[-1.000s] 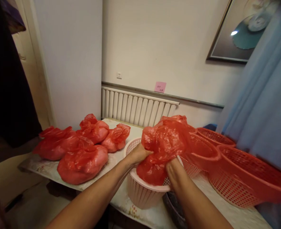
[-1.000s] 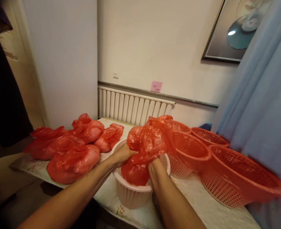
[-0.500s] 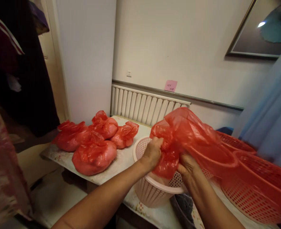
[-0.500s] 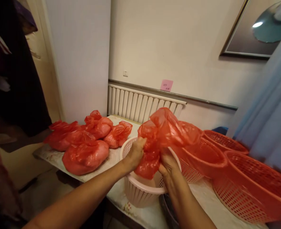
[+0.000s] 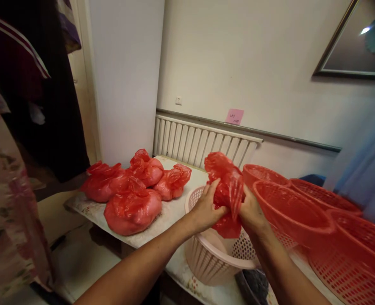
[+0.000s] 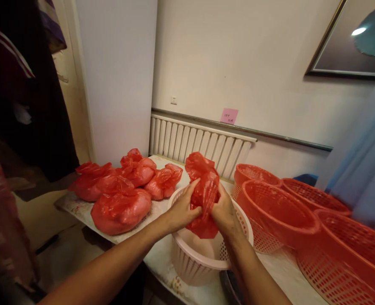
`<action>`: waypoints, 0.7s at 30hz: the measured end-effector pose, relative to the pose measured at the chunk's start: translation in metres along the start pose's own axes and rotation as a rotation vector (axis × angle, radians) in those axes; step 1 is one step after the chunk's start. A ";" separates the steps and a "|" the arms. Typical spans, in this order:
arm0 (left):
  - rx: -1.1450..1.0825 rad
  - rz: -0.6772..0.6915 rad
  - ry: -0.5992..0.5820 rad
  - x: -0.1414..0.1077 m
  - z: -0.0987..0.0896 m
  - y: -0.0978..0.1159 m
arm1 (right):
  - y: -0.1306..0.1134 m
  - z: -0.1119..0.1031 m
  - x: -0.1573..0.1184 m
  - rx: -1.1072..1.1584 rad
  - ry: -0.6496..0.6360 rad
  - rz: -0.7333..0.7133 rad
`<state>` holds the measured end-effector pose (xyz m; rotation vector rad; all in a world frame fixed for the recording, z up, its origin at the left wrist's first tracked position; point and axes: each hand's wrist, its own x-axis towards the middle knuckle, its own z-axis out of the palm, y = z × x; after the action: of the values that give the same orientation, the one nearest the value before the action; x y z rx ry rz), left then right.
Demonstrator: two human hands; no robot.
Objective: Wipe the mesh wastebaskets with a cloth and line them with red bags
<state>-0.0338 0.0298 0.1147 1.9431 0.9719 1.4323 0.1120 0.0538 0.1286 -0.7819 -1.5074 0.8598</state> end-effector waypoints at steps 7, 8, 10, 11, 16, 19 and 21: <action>-0.293 -0.102 0.221 0.003 -0.020 -0.028 | -0.018 0.017 -0.004 -0.107 -0.215 0.029; -0.319 -0.109 0.213 0.003 -0.023 -0.030 | -0.017 0.018 -0.003 -0.192 -0.191 -0.006; -0.371 -0.119 0.181 0.002 -0.028 -0.032 | -0.015 0.022 -0.001 -0.273 -0.202 -0.040; -0.400 -0.124 0.160 0.001 -0.030 -0.033 | -0.015 0.025 -0.001 -0.276 -0.225 -0.039; -0.488 -0.150 0.119 -0.002 -0.033 -0.033 | -0.013 0.047 -0.004 -0.268 -0.193 -0.045; -0.478 -0.175 0.132 -0.006 -0.036 -0.034 | -0.007 0.055 -0.004 -0.258 -0.201 0.032; -0.415 -0.180 0.113 -0.010 -0.039 -0.036 | -0.001 0.055 -0.002 -0.222 -0.199 0.083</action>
<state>-0.0816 0.0428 0.0931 1.4533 0.7982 1.5106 0.0577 0.0470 0.1250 -0.9487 -1.7790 0.8610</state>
